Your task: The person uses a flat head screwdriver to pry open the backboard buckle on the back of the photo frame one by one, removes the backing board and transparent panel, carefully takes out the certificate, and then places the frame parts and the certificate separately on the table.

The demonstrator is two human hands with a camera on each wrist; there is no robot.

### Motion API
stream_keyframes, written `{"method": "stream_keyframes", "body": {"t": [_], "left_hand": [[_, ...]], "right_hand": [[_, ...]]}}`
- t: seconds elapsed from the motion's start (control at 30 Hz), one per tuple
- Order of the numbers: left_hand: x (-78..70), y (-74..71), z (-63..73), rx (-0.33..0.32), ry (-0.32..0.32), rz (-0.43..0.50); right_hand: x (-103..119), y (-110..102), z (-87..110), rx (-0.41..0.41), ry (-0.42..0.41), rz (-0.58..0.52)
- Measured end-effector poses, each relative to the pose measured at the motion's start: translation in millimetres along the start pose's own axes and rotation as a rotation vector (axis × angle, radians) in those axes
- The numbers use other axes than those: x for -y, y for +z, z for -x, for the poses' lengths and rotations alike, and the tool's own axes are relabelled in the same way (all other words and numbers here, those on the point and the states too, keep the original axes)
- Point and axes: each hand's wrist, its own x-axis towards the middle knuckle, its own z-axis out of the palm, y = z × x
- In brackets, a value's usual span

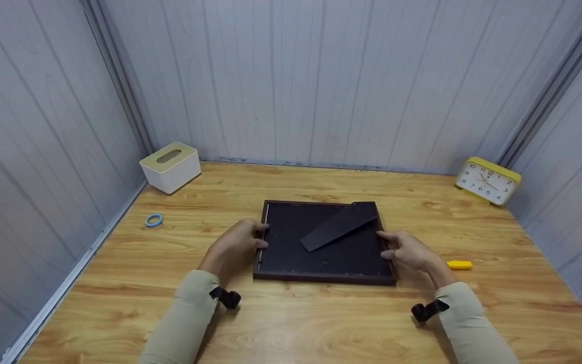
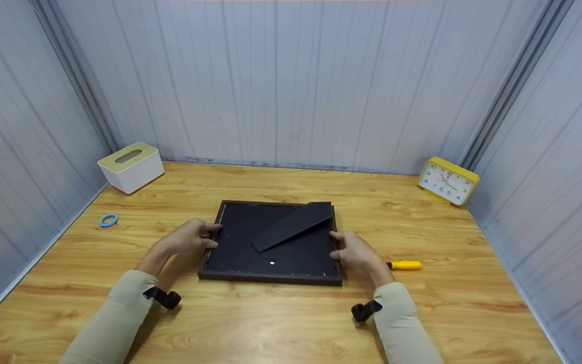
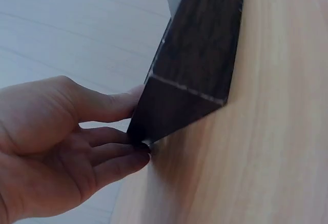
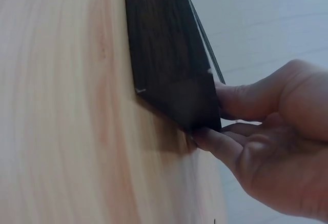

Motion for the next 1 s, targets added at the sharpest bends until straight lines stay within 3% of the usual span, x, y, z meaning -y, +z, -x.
{"method": "stream_keyframes", "body": {"t": [0.63,0.8,1.0], "left_hand": [[2.7,-1.4,7.1,0.023,-0.058,0.047],[7.9,-3.9,8.6,0.052,-0.044,0.128],[9.8,-7.4,8.1,0.082,-0.008,0.029]], "right_hand": [[-4,-1,0.7,-0.011,0.001,-0.016],[-4,-5,1.7,0.011,-0.022,-0.045],[-4,-30,13.9,0.026,-0.058,-0.038]]}}
